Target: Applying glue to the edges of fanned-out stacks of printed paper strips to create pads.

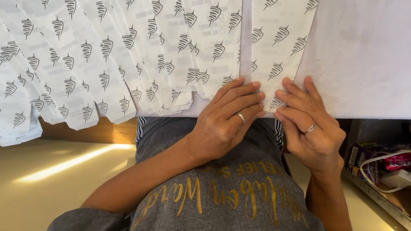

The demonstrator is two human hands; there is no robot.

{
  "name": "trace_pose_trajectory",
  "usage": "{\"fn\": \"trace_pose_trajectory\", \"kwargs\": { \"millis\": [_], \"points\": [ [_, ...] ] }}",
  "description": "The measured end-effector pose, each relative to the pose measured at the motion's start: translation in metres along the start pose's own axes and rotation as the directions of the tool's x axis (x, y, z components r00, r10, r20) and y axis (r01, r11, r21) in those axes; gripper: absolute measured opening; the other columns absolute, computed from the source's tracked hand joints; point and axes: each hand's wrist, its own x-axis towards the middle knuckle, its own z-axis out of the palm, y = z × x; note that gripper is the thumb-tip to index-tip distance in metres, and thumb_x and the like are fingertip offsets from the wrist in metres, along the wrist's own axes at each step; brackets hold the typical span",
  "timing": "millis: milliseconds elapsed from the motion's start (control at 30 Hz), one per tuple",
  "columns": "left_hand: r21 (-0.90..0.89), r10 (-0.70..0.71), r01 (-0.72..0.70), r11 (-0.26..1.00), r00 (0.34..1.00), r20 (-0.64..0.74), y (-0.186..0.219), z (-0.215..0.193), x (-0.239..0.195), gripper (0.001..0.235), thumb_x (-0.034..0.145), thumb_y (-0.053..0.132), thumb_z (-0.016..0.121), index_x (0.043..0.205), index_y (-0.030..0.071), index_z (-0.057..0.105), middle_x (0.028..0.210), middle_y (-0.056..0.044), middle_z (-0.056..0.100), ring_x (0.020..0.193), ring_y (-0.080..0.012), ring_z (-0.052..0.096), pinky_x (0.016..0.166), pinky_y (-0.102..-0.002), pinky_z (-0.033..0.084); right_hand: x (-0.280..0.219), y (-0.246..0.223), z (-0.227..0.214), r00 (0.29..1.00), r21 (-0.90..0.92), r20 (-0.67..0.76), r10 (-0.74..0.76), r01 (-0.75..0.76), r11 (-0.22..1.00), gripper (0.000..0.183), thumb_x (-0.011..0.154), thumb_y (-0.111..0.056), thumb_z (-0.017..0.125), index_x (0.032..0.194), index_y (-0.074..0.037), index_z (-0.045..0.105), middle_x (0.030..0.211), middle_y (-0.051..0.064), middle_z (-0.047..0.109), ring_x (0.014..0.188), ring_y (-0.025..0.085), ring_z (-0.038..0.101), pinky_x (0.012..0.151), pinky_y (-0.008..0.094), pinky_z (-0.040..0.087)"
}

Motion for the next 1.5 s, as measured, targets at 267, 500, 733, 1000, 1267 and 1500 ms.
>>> {"fn": "trace_pose_trajectory", "kwargs": {
  "millis": [267,500,733,1000,1267,1500],
  "points": [
    [-0.037,-0.134,0.136,0.990,0.989,0.056,0.004,-0.004,0.004,0.007,0.091,-0.004,0.076,0.098,-0.007,0.077,0.103,-0.018,0.077,0.113,-0.0352,0.071,0.113,-0.056,0.046,0.009,-0.011,-0.006,0.980,0.043,-0.029,0.197,-0.195,0.980,0.009,0.092,0.008,0.080,0.091,0.011,0.072,0.108,0.025,0.074,0.117,0.045,0.070,0.117,0.057,0.042],
    [-0.045,-0.129,0.132,0.990,0.989,0.068,0.003,-0.004,-0.001,0.012,0.092,-0.008,0.072,0.103,-0.005,0.076,0.108,-0.017,0.075,0.115,-0.0362,0.070,0.111,-0.054,0.047,0.005,-0.018,0.009,0.992,-0.089,-0.081,0.096,-0.103,0.991,0.019,0.095,0.017,0.068,0.109,0.008,0.075,0.121,0.024,0.072,0.124,0.044,0.064,0.120,0.057,0.037],
    [0.477,-0.100,0.031,0.878,0.988,0.121,-0.012,-0.024,0.015,0.052,0.102,-0.015,0.051,0.153,-0.006,0.046,0.157,-0.035,0.040,0.148,-0.0540,0.035,0.121,-0.064,0.029,-0.012,0.011,0.000,0.997,-0.217,-0.004,0.077,-0.076,0.973,0.030,0.099,-0.002,0.073,0.129,0.001,0.072,0.140,0.022,0.067,0.136,0.040,0.057,0.125,0.051,0.026],
    [0.549,-0.163,-0.215,0.807,0.814,0.558,0.003,0.025,0.018,0.071,0.096,-0.013,0.051,0.161,0.001,0.025,0.164,-0.031,0.021,0.155,-0.0475,0.018,0.133,-0.057,0.023,-0.024,0.024,-0.071,0.976,-0.276,-0.009,0.218,-0.212,0.938,0.028,0.105,0.016,0.071,0.132,0.009,0.068,0.140,0.029,0.065,0.140,0.046,0.060,0.134,0.061,0.030],
    [0.022,0.073,-0.078,0.997,0.982,0.176,0.003,0.003,0.017,0.019,0.106,-0.003,0.065,0.123,-0.008,0.059,0.140,-0.030,0.056,0.140,-0.0488,0.050,0.120,-0.062,0.043,-0.012,0.006,-0.042,0.991,-0.212,-0.058,0.123,-0.133,0.968,0.021,0.103,0.016,0.072,0.123,0.013,0.069,0.136,0.033,0.063,0.129,0.048,0.064,0.127,0.063,0.042],
    [-0.019,0.150,-0.150,0.989,0.968,0.203,-0.006,0.006,-0.001,0.026,0.098,-0.003,0.080,0.118,-0.012,0.066,0.131,-0.025,0.064,0.133,-0.0437,0.056,0.116,-0.059,0.049,-0.007,0.012,-0.024,0.990,-0.037,0.124,-0.065,0.070,0.997,0.029,0.095,0.003,0.078,0.120,0.010,0.067,0.132,0.028,0.064,0.127,0.043,0.065,0.124,0.060,0.042]
  ]
}}
